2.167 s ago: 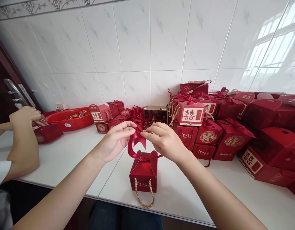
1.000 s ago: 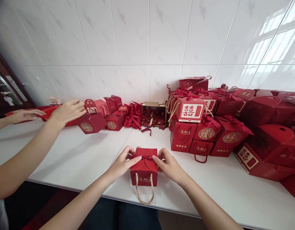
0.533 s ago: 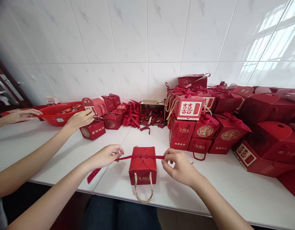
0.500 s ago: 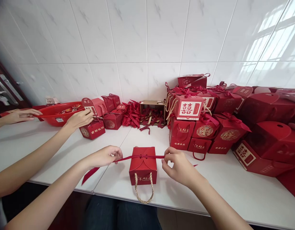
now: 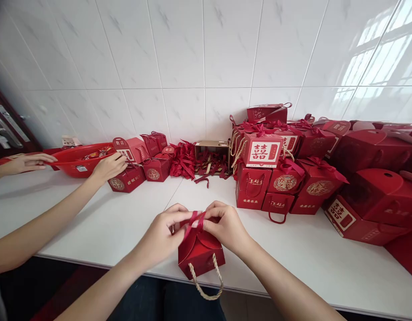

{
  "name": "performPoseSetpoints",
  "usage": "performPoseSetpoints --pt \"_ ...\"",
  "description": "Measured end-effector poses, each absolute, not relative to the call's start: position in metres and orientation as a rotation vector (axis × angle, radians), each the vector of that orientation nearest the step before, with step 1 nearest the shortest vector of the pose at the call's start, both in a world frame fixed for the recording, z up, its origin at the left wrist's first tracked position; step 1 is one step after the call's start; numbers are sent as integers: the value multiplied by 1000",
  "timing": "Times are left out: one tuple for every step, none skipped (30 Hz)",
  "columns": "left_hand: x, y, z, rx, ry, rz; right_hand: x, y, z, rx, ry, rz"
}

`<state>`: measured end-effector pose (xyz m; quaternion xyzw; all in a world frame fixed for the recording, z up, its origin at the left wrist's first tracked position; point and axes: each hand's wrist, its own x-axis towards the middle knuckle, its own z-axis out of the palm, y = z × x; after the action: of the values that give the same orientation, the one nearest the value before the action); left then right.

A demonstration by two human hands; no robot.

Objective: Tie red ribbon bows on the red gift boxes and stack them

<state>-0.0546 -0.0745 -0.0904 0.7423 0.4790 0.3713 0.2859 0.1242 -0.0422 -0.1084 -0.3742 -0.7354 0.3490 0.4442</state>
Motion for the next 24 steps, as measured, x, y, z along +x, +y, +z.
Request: performPoseSetpoints --pt "-52 -76 -96 2074 1323 1012 122 -43 -109 -943 -1832 866" --pt "-51 -78 -101 2144 1362 1034 121 -43 -109 -964 -1840 851" --pt "-51 -79 -106 2197 1388 1060 119 -44 -109 -985 -1845 838" --pt "-51 -80 -110 2236 1398 1087 118 -44 -109 -1002 -1851 834" --pt "-52 -81 -113 2264 1387 1110 118 -45 -109 -1012 -1859 843" --pt "-53 -81 -115 2284 1356 1126 117 -46 -109 -1016 -1870 856" --pt "-54 -81 -116 2299 1309 1130 117 -47 -108 -1015 -1887 861" --pt "-56 -81 -116 2307 1254 1118 118 -48 -107 -1011 -1913 851" --pt "-58 -80 -115 2310 1196 1089 118 -49 -105 -1005 -1949 824" --pt "-60 -79 -113 2309 1145 1044 118 -49 -104 -1001 -1990 788" --pt "-62 -78 -110 2305 1107 990 119 -49 -103 -1000 -2031 755" --pt "-64 -76 -108 2300 1085 932 120 -49 -101 -999 -2075 729" --pt "-65 -75 -105 2296 1075 875 120 -49 -100 -994 -2119 712" --pt "-66 -74 -102 2296 1071 826 121 -49 -99 -985 -2161 700" --pt "-66 -73 -99 2302 1069 791 122 -49 -97 -974 -2201 693" --pt "-66 -73 -96 2314 1068 765 122 -49 -96 -959 -2236 691" --pt "-65 -73 -93 2330 1066 742 123 -50 -95 -943 -2268 692" --pt "-65 -73 -90 2347 1064 721 123 -50 -94 -931 -2291 693" --pt "-64 -73 -88 2362 1066 698 123 -51 -93 -920 -2308 699" --pt "-63 -73 -86 2374 1070 672 123 -51 -93 -908 -2321 706" --pt "-62 -74 -84 2383 1077 646 124 -51 -92 -897 -2331 713" --pt "-62 -74 -82 2388 1086 622 124 -51 -91 -887 -2340 720" --pt "-62 -75 -81 2391 1099 602 125 -50 -91 -880 -2346 724" --pt "-62 -75 -81 2392 1118 590 126 -49 -90 -879 -2346 716"
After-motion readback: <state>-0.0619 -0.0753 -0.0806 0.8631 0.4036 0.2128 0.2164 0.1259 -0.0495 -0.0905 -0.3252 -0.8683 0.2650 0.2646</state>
